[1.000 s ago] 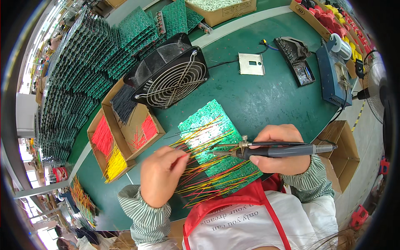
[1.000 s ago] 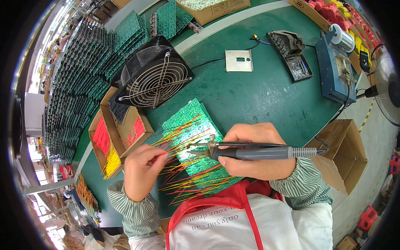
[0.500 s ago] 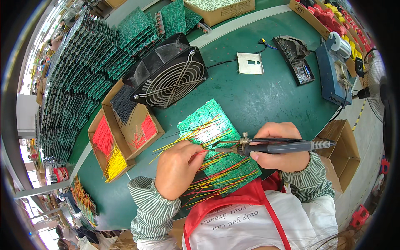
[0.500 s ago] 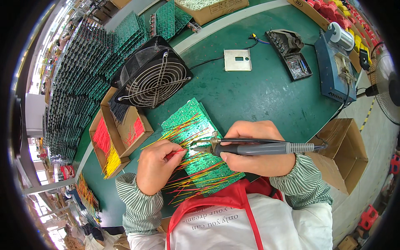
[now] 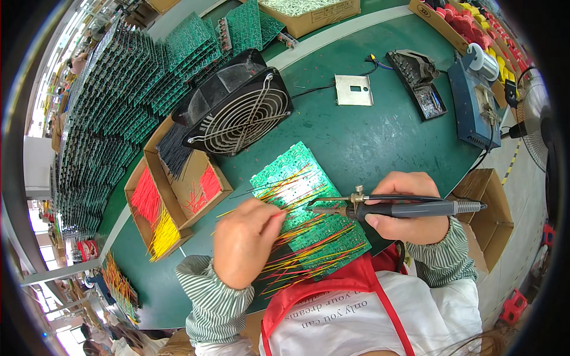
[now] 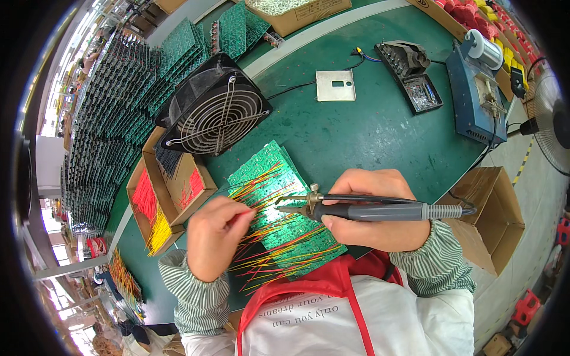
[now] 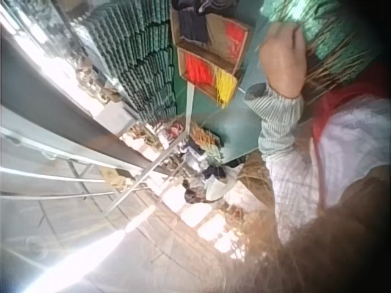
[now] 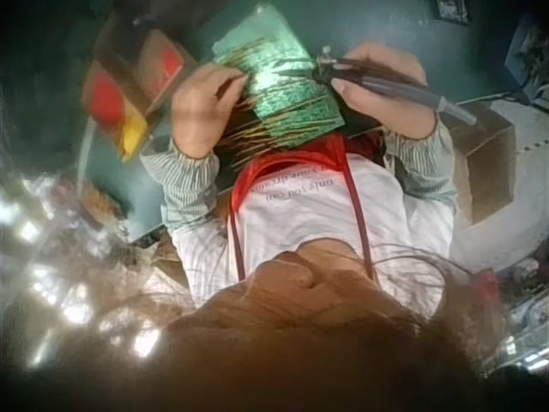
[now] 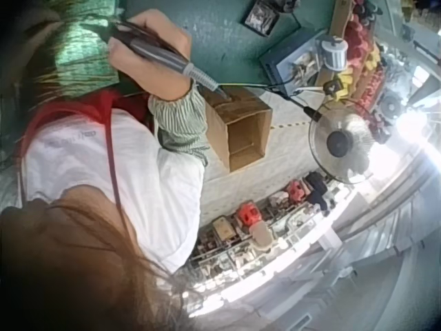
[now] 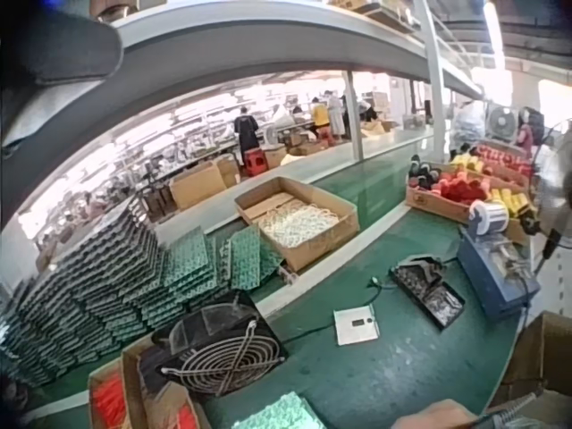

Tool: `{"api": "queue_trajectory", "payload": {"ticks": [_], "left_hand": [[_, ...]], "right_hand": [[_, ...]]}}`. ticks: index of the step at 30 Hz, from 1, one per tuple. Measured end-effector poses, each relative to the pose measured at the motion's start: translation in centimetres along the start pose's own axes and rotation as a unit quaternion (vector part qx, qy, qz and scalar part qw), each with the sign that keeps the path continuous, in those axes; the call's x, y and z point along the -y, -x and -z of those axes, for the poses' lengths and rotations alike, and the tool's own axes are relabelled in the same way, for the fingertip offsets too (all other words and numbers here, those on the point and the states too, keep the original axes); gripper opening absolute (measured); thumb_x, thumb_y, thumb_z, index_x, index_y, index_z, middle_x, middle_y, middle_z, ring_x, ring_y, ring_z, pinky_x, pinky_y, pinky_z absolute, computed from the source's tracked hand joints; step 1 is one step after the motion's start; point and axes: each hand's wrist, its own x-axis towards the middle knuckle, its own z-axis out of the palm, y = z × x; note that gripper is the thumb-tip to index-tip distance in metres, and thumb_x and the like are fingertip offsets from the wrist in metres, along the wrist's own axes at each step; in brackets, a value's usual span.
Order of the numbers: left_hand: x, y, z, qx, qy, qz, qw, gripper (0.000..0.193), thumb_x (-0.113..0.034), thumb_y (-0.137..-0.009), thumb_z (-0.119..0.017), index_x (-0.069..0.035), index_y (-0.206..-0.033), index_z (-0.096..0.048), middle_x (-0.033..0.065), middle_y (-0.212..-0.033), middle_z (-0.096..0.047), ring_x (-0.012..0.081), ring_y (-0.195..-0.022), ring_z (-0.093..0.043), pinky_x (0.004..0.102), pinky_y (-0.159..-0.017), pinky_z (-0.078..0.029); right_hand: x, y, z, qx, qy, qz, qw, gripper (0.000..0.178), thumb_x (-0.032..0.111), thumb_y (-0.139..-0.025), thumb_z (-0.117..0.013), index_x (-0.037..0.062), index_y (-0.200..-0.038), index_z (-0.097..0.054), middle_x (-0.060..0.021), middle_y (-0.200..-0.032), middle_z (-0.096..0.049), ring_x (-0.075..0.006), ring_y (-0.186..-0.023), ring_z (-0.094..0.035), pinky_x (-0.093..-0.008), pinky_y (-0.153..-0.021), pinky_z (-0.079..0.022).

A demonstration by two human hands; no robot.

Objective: The person solders wires onto circuit boards using a soldering iron, sets completed boards aside, and retrieves additional wires and boards by hand to continue soldering.

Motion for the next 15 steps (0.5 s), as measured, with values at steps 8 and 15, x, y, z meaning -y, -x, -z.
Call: {"api": "queue_trajectory", "payload": {"ticks": [8,15], "left_hand": [[-1.0,-1.2,-1.6,-0.001,0.002,-0.025,1.000,0.009,-0.009,-0.078,-0.069,-0.001,-0.081,-0.066,0.0102,-0.073,-0.062,0.0251,-0.063,-0.060,0.0323,-0.057,-0.047],[-0.7,-1.8,-2.1,0.020,0.013,-0.011,1.000,0.010,-0.009,-0.077,-0.070,-0.001,-0.080,-0.067,0.0096,-0.071,-0.061,0.0235,-0.060,-0.058,0.0328,-0.055,-0.045]], "right_hand": [[-0.2,0.7,1.0,-0.021,0.001,-0.014,1.000,0.017,0.009,-0.071,-0.074,0.0005,-0.080,-0.063,-0.0047,-0.065,-0.061,-0.0089,-0.055,-0.057,-0.0242,-0.050,-0.044],[-0.6,0.4,0.8,-0.005,-0.003,-0.025,1.000,0.016,0.009,-0.072,-0.073,0.0002,-0.080,-0.062,-0.0039,-0.064,-0.060,-0.0076,-0.055,-0.055,-0.0241,-0.049,-0.043]]}}
